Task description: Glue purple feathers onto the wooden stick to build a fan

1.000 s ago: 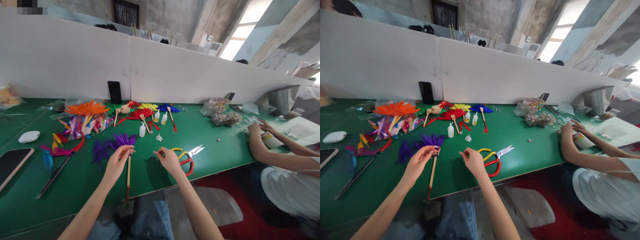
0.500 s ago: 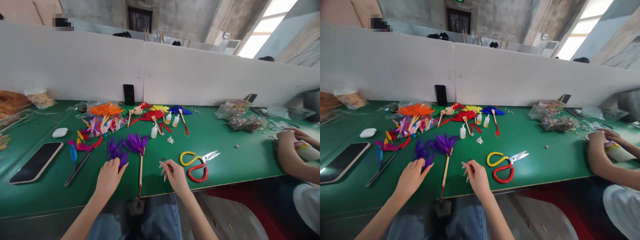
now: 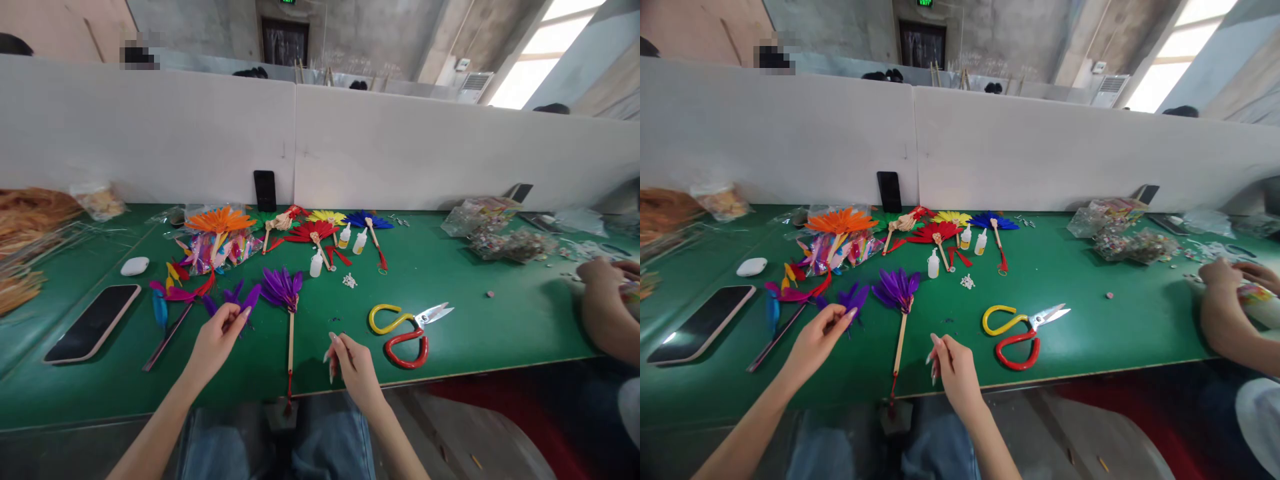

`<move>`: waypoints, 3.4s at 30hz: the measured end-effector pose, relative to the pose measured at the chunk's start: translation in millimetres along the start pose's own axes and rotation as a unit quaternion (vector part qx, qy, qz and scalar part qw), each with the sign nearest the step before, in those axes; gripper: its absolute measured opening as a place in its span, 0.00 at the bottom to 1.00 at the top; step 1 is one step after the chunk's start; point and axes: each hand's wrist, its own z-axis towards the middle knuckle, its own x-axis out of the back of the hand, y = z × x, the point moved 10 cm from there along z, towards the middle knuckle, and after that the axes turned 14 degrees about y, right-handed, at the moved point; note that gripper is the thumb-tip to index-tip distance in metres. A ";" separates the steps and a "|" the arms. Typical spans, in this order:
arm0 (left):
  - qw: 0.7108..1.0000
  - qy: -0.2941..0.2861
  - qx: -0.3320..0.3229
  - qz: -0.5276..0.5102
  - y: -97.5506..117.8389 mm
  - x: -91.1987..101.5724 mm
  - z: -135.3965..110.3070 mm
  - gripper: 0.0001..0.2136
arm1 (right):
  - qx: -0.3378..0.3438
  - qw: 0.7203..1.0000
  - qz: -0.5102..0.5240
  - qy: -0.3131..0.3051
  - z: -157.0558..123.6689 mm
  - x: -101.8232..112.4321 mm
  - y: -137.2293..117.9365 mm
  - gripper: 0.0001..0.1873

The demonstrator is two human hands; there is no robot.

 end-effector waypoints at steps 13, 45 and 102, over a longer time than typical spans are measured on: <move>0.968 -0.166 0.049 -0.180 52.2 -83.3 85.2 0.14 | 0.008 1.000 -0.020 -0.012 -1.0 -27.3 -4.8 0.16; 0.858 -0.462 0.049 -0.220 105.6 -114.3 56.5 0.13 | -0.136 0.967 0.202 -0.069 51.4 -69.8 -36.8 0.23; 0.926 -0.328 0.017 -0.186 111.1 -105.5 39.3 0.17 | -0.066 0.986 0.151 -0.018 42.8 -36.2 -48.5 0.18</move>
